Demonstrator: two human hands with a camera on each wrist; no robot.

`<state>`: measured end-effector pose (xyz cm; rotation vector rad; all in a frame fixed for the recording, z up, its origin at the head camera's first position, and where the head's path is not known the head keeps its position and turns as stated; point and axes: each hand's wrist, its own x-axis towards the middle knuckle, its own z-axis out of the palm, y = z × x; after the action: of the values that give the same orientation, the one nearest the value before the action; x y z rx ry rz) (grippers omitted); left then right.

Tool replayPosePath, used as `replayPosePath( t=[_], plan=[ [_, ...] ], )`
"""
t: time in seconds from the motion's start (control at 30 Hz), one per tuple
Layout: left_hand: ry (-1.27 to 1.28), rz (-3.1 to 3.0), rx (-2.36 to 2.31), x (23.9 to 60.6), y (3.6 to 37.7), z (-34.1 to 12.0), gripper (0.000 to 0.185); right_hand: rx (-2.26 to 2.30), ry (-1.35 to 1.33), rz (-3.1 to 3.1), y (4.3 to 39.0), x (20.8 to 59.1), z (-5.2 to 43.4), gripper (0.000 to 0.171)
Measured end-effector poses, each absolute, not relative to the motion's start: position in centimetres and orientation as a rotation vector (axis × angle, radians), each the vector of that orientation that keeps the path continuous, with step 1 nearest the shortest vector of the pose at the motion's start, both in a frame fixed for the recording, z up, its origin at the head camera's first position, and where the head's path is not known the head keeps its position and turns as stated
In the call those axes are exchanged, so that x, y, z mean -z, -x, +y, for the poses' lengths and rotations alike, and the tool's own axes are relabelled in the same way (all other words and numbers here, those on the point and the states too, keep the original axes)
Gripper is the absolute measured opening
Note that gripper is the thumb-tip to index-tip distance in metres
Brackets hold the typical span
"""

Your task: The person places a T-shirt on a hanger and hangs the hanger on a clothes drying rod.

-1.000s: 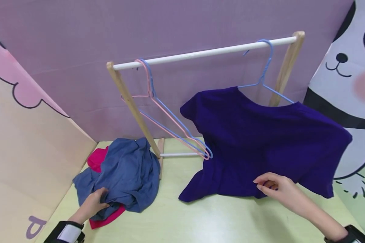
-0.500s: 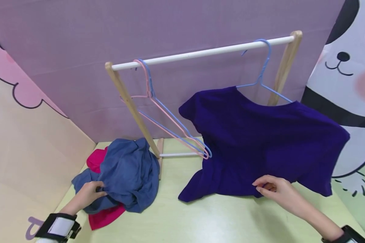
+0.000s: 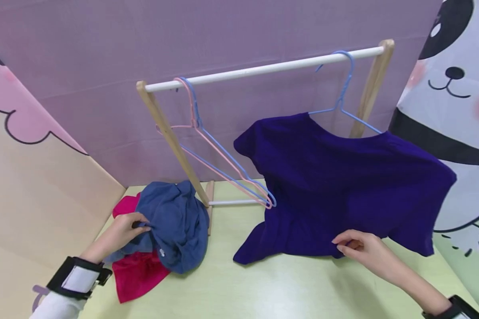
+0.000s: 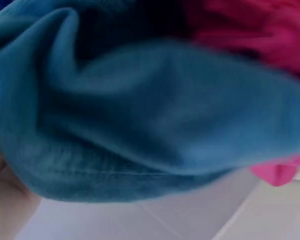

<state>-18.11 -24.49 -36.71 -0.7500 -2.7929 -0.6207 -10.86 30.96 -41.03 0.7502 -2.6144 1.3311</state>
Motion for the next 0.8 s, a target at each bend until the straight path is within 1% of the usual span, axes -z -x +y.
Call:
replayPosePath(
  t=[0.23, 0.57, 0.8],
  plan=[
    [0.843, -2.683, 0.707, 34.0, 18.7, -21.7, 0.013, -1.343, -0.769, -2.611, 10.8, 41.0, 31.1, 0.032],
    [0.962, -2.539, 0.784, 30.7, 19.3, -17.2, 0.015, -1.344, -0.77, -2.599, 10.7, 40.7, 30.5, 0.025],
    [1.025, -2.377, 0.804, 28.2, 19.8, -15.0, 0.016, -1.359, -0.793, -2.584, 10.9, 40.9, 30.2, 0.031]
  ],
)
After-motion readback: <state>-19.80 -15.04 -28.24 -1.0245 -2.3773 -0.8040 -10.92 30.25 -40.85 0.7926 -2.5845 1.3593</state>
